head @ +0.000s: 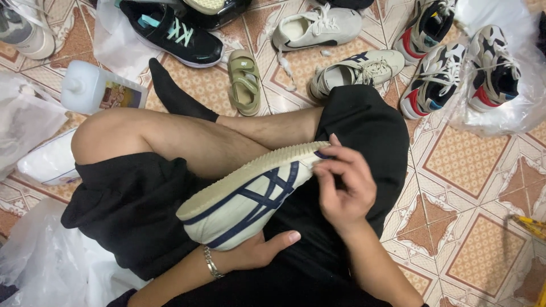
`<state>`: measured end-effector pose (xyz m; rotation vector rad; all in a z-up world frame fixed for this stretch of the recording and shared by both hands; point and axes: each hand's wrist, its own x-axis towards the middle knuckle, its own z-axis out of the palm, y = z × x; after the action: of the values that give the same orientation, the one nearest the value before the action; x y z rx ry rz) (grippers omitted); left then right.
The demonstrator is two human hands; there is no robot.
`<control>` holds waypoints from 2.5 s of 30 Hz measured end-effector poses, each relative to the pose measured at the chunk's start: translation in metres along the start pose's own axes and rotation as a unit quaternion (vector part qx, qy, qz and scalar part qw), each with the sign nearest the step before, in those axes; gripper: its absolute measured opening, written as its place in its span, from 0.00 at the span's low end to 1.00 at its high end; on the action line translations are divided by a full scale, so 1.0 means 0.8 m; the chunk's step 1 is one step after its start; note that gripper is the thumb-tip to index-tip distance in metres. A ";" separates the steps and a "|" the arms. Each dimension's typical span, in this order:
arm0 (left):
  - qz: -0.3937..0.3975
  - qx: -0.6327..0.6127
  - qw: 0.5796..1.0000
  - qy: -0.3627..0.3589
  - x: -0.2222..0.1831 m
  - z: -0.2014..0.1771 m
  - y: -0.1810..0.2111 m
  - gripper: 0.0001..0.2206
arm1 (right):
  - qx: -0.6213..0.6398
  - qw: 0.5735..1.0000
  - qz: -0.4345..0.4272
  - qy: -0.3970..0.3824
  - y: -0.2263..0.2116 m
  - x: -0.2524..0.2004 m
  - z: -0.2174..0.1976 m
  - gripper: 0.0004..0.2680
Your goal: The person is cleaning individual shoes with a tissue and then placing them into plastic bags for storage.
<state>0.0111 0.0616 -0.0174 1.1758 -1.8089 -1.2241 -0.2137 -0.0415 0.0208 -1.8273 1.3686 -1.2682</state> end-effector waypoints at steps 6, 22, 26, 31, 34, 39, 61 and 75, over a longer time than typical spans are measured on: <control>-0.057 -0.105 0.993 -0.025 0.005 -0.006 0.012 0.42 | -0.056 0.998 0.026 0.033 -0.001 0.000 0.005 0.03; -0.177 -0.410 0.895 -0.015 0.035 -0.048 0.048 0.37 | 0.008 0.994 0.038 0.101 0.028 -0.004 -0.005 0.02; -0.205 -0.534 0.820 0.005 0.023 -0.028 0.029 0.32 | -0.010 0.997 0.028 0.066 0.026 -0.009 0.007 0.02; -0.274 -0.641 0.706 0.126 -0.011 0.000 -0.021 0.16 | -0.030 0.996 0.031 0.082 0.040 0.000 0.004 0.03; -0.214 -0.570 0.793 0.040 0.022 -0.029 0.027 0.30 | -0.060 0.994 0.017 0.092 0.030 0.004 0.010 0.03; -0.169 -0.421 0.891 -0.028 0.033 -0.035 0.042 0.43 | 0.009 0.997 -0.021 -0.070 -0.003 0.007 0.012 0.04; -0.137 -0.182 0.972 -0.064 -0.009 0.010 -0.010 0.52 | -0.001 0.994 0.020 -0.104 0.002 0.009 -0.003 0.03; -0.095 -0.092 0.990 -0.045 0.016 -0.003 0.005 0.47 | 0.028 0.994 -0.054 -0.094 0.003 -0.002 0.006 0.04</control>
<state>0.0073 0.0493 -0.0125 1.2250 -1.6349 -1.5415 -0.2102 -0.0419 0.0161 -1.9502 1.1368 -1.1418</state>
